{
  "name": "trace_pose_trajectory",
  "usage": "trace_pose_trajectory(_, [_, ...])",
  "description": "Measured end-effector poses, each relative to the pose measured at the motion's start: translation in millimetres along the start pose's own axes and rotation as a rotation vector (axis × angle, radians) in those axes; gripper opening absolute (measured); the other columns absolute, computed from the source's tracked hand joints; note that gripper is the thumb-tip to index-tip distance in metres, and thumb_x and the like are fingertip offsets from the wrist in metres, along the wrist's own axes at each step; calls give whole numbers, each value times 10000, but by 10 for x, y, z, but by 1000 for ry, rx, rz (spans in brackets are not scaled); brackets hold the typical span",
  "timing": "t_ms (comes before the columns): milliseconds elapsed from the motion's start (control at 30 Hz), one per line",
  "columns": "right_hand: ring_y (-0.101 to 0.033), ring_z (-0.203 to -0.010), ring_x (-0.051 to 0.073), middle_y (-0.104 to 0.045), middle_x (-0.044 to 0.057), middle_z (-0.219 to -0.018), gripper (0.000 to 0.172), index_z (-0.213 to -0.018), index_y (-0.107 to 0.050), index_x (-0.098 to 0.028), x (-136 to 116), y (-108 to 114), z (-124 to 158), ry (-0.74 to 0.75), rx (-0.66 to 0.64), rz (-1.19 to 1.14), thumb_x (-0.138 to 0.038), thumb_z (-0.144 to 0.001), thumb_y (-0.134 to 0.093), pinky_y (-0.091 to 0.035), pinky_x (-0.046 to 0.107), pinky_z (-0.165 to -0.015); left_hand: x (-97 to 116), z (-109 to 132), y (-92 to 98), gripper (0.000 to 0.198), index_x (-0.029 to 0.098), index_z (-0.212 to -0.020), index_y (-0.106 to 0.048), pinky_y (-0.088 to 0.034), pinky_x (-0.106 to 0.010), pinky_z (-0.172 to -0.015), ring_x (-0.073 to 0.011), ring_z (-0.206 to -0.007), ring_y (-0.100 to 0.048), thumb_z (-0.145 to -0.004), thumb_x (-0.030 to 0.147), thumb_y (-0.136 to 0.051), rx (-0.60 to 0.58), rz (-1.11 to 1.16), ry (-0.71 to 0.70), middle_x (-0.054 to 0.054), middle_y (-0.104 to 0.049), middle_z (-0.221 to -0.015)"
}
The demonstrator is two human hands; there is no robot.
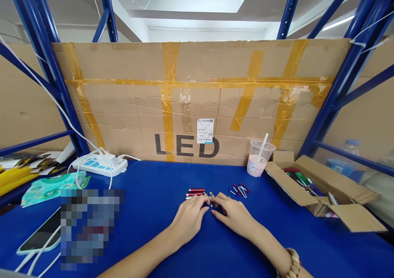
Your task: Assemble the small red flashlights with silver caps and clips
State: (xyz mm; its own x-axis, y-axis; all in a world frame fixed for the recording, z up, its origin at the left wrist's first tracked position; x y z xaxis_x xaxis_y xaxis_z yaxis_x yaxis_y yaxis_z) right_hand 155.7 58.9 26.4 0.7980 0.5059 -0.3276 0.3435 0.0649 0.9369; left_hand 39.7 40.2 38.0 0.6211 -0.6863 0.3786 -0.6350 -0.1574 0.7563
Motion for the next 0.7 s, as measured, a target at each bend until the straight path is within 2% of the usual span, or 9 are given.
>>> trace_pose_trajectory(400, [-574,-801,159,-579,31,-918,303,-1145,-547,-232,-14,3,-10,9,1,-2,-267,-863,-443,-392,242,-620,-18,22,19,64,189,-941,-452,-492,-306,-733,-163,-798,-605,-887,211,-427,59,6,25,-22,-612,-869])
trace_pose_trajectory(600, [-568,-812,169,-578,34,-910,331,-1185,-527,-242,-21,-1,-1,16,10,19,-264,-869,-434,-398,246,-618,22,49,3,68,187,-919,-454,-484,-273,-720,-144,-760,-588,-893,241,-422,60,30,13,-17,-595,-843])
trace_pose_trajectory(700, [-566,-832,180,-582,42,-921,419,-1283,-443,-237,-11,-19,-1,15,8,3,-260,-865,-441,-415,266,-659,64,66,14,70,190,-928,-450,-481,-272,-725,-142,-756,-584,-896,243,-420,63,34,-9,-15,-590,-844])
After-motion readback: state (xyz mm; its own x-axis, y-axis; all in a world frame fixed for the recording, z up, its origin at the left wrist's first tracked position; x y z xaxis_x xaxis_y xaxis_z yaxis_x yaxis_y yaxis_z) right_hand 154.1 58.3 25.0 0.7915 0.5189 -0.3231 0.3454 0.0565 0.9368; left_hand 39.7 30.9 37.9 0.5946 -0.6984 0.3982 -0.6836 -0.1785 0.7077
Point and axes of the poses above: each hand's wrist, its own z-axis away from the middle knuckle, its own y-axis out of the back of the hand, x = y × z, the point moved 7 cm from there along -z, towards the middle knuckle
